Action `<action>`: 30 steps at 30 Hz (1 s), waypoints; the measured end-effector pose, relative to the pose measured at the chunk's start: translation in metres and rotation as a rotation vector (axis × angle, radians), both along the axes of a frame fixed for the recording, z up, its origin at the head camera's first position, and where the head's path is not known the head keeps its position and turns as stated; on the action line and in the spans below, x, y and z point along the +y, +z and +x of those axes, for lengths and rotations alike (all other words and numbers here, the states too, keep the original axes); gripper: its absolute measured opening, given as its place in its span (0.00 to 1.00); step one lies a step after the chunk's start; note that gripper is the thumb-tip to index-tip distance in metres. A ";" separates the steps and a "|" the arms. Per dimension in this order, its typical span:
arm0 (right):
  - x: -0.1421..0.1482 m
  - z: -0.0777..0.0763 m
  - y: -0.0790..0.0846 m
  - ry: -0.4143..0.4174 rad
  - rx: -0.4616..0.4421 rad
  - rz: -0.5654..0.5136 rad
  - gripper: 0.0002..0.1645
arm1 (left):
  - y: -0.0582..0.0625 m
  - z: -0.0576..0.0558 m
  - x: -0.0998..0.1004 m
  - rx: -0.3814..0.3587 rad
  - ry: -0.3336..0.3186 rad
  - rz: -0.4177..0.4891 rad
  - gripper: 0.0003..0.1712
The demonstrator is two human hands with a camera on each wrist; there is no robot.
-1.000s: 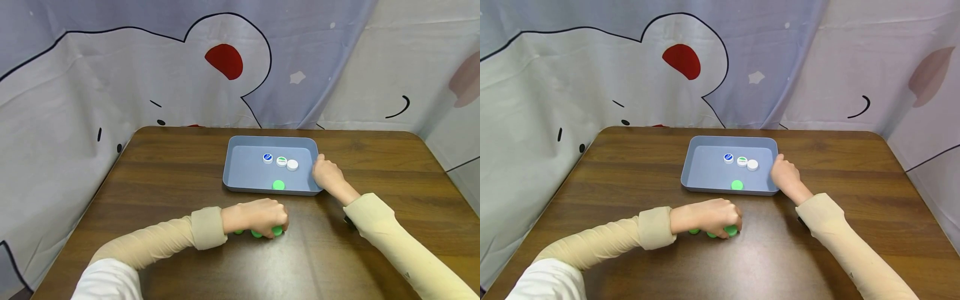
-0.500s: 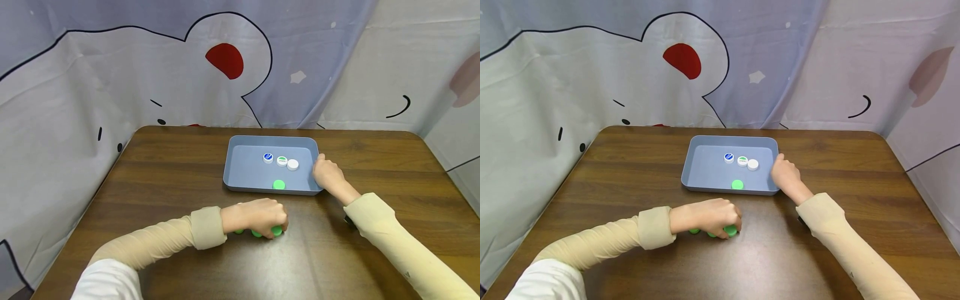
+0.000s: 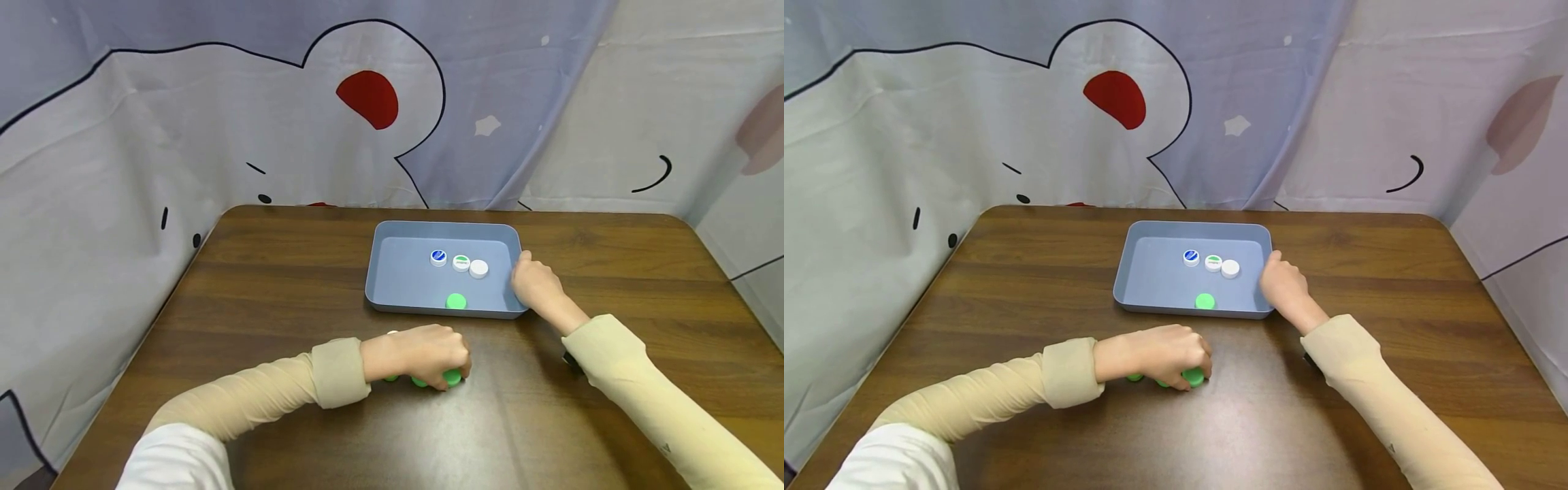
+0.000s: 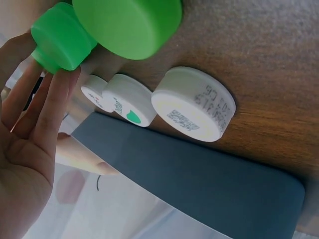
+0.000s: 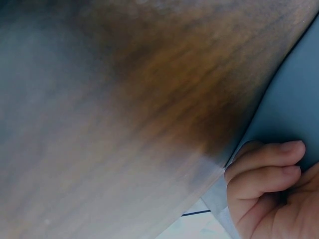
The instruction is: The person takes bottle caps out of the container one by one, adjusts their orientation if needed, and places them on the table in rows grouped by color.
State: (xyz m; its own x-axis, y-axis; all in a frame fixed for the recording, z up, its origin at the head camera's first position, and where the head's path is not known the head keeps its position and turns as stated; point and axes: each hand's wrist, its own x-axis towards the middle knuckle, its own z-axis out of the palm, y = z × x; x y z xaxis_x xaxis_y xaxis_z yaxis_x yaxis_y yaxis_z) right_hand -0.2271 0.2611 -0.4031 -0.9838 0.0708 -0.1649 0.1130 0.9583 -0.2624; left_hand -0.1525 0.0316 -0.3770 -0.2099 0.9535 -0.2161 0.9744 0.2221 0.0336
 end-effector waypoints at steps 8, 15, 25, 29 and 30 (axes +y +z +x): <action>0.000 0.000 0.000 0.009 0.004 -0.005 0.18 | 0.003 -0.001 -0.001 -0.025 0.031 -0.017 0.19; 0.000 0.001 -0.001 0.005 0.002 -0.004 0.19 | 0.013 -0.002 -0.001 -0.050 0.069 0.003 0.17; 0.001 0.000 -0.002 0.004 -0.001 -0.007 0.19 | 0.027 -0.008 -0.004 -0.090 0.095 0.059 0.15; 0.002 0.000 -0.001 0.005 -0.001 -0.006 0.19 | 0.034 -0.014 -0.004 -0.104 0.097 0.083 0.15; 0.002 -0.001 -0.001 0.004 0.000 -0.007 0.19 | 0.036 -0.015 -0.003 -0.108 0.100 0.086 0.15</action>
